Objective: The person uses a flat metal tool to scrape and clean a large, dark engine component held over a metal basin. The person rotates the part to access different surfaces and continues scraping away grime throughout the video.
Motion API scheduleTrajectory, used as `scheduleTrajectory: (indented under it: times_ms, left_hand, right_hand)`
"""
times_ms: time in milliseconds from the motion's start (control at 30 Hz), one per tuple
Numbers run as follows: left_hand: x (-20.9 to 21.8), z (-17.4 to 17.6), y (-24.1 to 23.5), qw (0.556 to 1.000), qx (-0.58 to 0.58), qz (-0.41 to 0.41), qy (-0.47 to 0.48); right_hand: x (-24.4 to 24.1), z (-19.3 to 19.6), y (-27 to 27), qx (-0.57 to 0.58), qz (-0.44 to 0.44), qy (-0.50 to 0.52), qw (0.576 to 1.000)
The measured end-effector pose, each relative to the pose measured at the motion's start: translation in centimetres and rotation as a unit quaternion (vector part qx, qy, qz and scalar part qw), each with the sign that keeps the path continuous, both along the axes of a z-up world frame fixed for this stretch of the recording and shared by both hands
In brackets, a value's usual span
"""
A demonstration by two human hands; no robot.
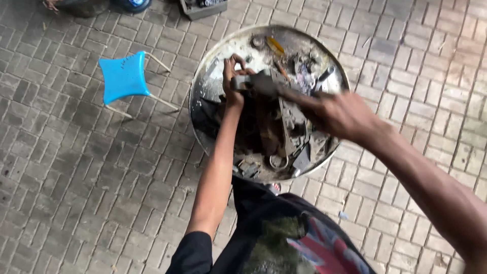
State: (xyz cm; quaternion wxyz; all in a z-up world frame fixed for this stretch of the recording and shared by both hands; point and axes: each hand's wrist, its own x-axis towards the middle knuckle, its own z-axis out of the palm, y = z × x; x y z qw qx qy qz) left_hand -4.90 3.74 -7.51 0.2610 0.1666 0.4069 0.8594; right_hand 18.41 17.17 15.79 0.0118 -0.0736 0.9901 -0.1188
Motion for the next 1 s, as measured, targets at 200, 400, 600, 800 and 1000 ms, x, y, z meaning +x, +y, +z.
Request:
scheduleTrajectory:
  times_ms: [200, 400, 600, 800, 1000]
  left_hand:
    - [-0.2, 0.8, -0.8, 0.999, 0.009, 0.006, 0.043]
    - [-0.3, -1.3, 0.6, 0.999, 0.028, 0.017, -0.002]
    - [1.0, 2.2, -0.9, 0.999, -0.04, 0.006, 0.028]
    - [2.1, 3.4, 0.0, 0.997, 0.047, 0.043, 0.048]
    - [1.5, 3.0, -1.0, 0.998, 0.05, -0.021, -0.012]
  right_hand:
    - [-1.9, 0.9, -0.3, 0.011, 0.043, 0.002, 0.999]
    - [-3.7, -0.7, -1.2, -0.038, 0.028, -0.018, 0.999]
    - [-2.9, 1.4, 0.4, -0.181, -0.01, -0.112, 0.977]
    - [-5.1, -0.1, -0.5, -0.107, 0.001, -0.129, 0.986]
    - [-2.8, 1.9, 1.5, -0.089, -0.007, -0.151, 0.985]
